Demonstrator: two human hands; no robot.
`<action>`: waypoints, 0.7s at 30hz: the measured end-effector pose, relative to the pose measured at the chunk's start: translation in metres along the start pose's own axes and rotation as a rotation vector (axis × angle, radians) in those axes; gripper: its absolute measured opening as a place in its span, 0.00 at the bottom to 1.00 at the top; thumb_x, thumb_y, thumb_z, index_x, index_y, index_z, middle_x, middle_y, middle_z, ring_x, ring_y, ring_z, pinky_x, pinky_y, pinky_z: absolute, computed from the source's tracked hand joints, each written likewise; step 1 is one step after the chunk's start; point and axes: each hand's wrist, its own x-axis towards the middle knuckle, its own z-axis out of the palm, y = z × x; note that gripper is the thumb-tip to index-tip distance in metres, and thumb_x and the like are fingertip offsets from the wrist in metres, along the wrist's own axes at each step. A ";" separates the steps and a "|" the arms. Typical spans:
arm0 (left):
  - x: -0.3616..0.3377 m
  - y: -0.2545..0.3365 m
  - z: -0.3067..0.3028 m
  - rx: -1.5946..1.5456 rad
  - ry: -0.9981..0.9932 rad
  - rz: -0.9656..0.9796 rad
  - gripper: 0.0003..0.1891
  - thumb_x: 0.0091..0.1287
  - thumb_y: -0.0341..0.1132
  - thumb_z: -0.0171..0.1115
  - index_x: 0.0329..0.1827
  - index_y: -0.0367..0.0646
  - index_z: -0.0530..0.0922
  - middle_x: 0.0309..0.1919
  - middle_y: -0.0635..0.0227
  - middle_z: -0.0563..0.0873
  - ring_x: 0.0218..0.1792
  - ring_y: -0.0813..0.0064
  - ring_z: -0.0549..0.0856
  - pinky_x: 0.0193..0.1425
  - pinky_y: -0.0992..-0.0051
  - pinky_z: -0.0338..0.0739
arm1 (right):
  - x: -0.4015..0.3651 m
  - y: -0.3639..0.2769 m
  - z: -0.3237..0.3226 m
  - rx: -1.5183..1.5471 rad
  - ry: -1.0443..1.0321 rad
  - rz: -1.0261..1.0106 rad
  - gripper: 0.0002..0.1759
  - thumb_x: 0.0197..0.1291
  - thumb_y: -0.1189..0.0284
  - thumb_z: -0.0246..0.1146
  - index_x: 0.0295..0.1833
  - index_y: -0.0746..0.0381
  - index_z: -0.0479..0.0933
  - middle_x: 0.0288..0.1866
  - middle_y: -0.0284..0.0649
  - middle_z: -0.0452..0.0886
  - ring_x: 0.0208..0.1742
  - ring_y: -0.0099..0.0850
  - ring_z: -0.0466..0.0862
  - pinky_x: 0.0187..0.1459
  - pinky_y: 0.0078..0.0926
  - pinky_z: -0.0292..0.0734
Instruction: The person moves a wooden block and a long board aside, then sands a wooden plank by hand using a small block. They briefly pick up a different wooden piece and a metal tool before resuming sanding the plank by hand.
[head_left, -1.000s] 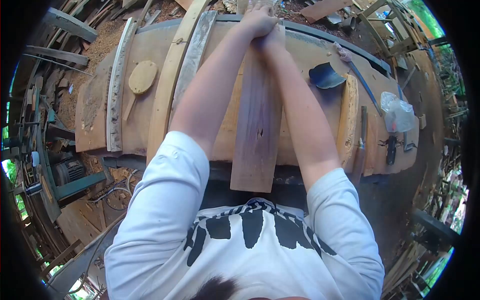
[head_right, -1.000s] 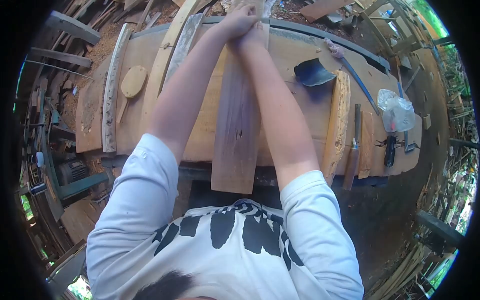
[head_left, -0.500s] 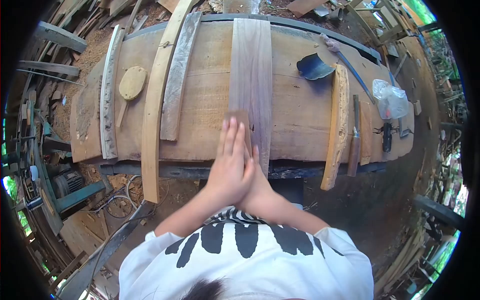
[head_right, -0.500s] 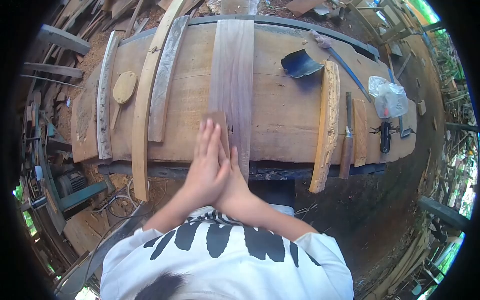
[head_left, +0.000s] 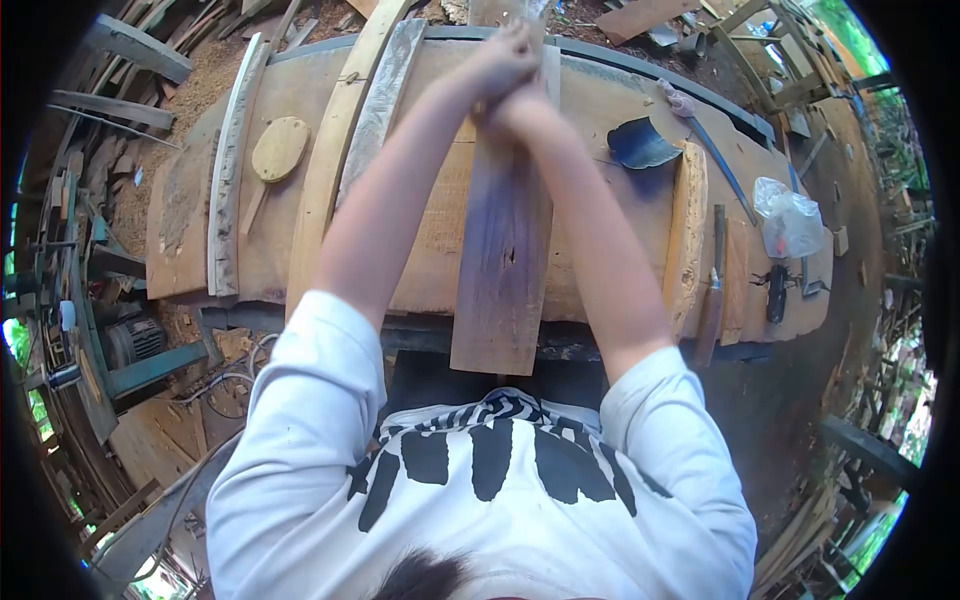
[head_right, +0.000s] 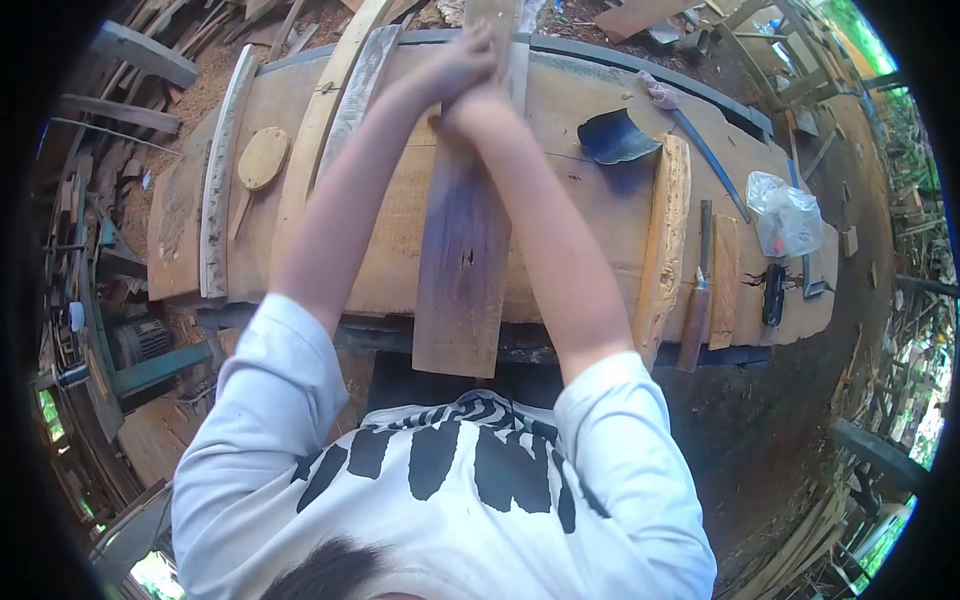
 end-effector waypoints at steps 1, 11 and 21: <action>-0.042 0.063 -0.028 -0.385 0.082 -0.208 0.35 0.65 0.43 0.58 0.73 0.33 0.66 0.76 0.41 0.62 0.77 0.47 0.63 0.80 0.62 0.59 | -0.033 -0.009 0.026 -0.046 0.233 -0.066 0.32 0.65 0.56 0.55 0.71 0.59 0.69 0.75 0.53 0.67 0.77 0.47 0.63 0.78 0.44 0.49; -0.288 0.288 -0.091 -0.553 -0.126 -0.457 0.40 0.67 0.31 0.56 0.81 0.34 0.50 0.81 0.48 0.50 0.82 0.45 0.44 0.82 0.52 0.40 | -0.294 -0.072 0.092 0.380 -0.107 -0.413 0.55 0.57 0.63 0.64 0.82 0.66 0.39 0.83 0.61 0.29 0.82 0.64 0.27 0.75 0.72 0.38; -0.013 0.066 -0.037 -0.068 -0.032 -0.340 0.29 0.76 0.42 0.45 0.74 0.30 0.64 0.77 0.47 0.62 0.79 0.46 0.56 0.83 0.53 0.46 | -0.001 0.017 0.008 0.109 0.216 -0.208 0.42 0.66 0.63 0.53 0.81 0.64 0.47 0.84 0.53 0.45 0.82 0.59 0.43 0.77 0.62 0.45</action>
